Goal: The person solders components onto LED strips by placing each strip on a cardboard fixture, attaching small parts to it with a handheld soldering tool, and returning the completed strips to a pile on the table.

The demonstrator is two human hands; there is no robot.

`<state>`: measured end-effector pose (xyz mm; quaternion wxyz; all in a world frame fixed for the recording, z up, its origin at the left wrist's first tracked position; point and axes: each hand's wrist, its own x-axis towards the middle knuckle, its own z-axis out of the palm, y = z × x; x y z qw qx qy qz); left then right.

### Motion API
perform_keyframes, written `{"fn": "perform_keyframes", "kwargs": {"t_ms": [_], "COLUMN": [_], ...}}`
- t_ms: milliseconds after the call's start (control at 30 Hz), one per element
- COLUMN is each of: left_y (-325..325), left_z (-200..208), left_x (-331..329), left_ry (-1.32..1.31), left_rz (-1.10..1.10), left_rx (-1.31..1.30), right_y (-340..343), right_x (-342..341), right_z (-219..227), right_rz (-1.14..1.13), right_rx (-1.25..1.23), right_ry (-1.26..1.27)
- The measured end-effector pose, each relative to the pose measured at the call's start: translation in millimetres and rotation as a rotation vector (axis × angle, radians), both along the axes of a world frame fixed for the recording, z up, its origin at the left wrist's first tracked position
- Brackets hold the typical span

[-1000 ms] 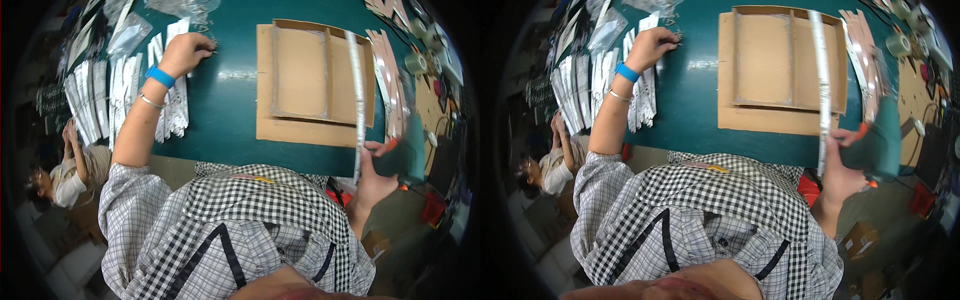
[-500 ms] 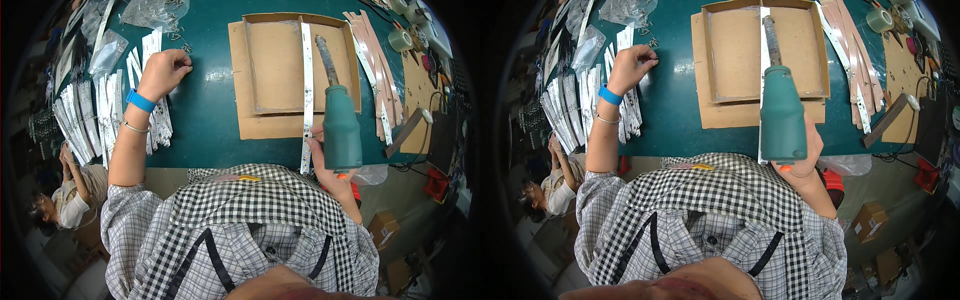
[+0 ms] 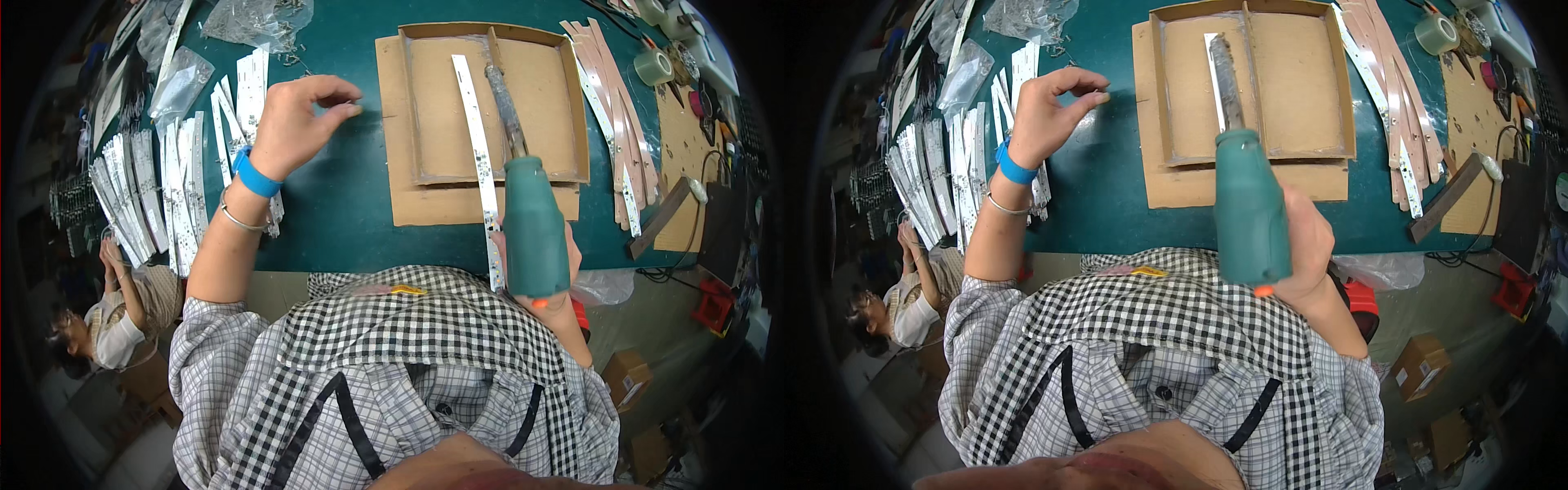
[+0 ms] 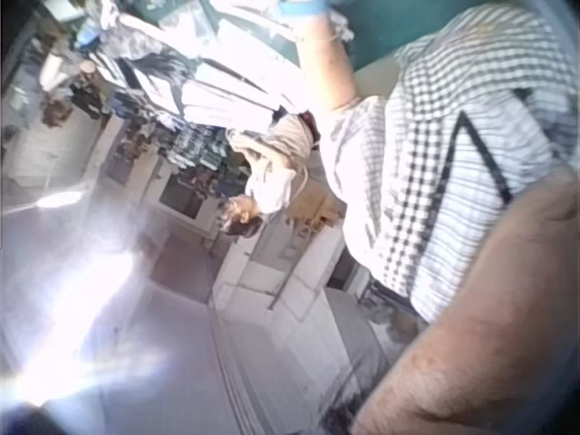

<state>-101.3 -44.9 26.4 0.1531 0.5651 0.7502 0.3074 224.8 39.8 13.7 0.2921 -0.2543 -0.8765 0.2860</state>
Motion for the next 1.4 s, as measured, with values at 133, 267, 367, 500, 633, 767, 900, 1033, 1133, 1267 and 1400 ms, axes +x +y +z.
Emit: {"fn": "perform_keyframes", "kwargs": {"t_ms": [133, 267, 367, 500, 633, 767, 900, 1033, 1133, 1267, 1400], "left_y": [21.8, 28.2, 25.8, 22.5, 23.5, 24.2, 22.9, 21.4, 21.5, 21.0, 21.1], "left_z": [12.4, 21.8, 29.5, 19.8, 15.5, 12.1, 10.7, 11.0, 9.1, 9.4, 7.5], "left_x": [36.3, 68.6, 90.4, 109.1, 117.7, 121.5, 123.0, 124.0, 123.3, 122.1, 121.5], "left_ry": [-0.138, -0.288, -0.598, -1.023, -0.963, -0.852, -0.955, -1.139, -1.211, -1.145, -1.036], "left_rz": [-0.044, -0.138, -0.136, -0.114, -0.126, -0.168, -0.127, -0.089, -0.121, -0.147, -0.16], "left_rx": [0.061, 0.063, -0.006, 0.075, 0.084, 0.149, 0.11, 0.078, 0.094, 0.089, 0.1], "right_y": [8.9, 10.8, 10.3, 21.0, 20.4, 19.7, 24.3, 26.4, 25.8, 26.5, 26.9], "right_x": [0.0, -2.2, -12.2, -32.4, -42.3, -43.6, -42.8, -43.5, -45.2, -45.6, -45.0], "right_z": [-23.7, -26.0, 3.5, 9.5, 7.3, 14.7, 8.5, 11.8, 9.8, 4.3, 1.7], "right_rz": [-0.015, -0.087, -0.099, 0.011, 0.062, 0.0, -0.013, -0.013, 0.005, 0.052, 0.073], "right_rx": [-0.14, -0.208, -0.501, -0.73, -0.797, -0.85, -0.823, -1.053, -1.082, -1.056, -1.034], "right_ry": [0.172, 0.304, 0.374, 0.505, 0.578, 0.515, 0.463, 0.504, 0.544, 0.578, 0.595]}}
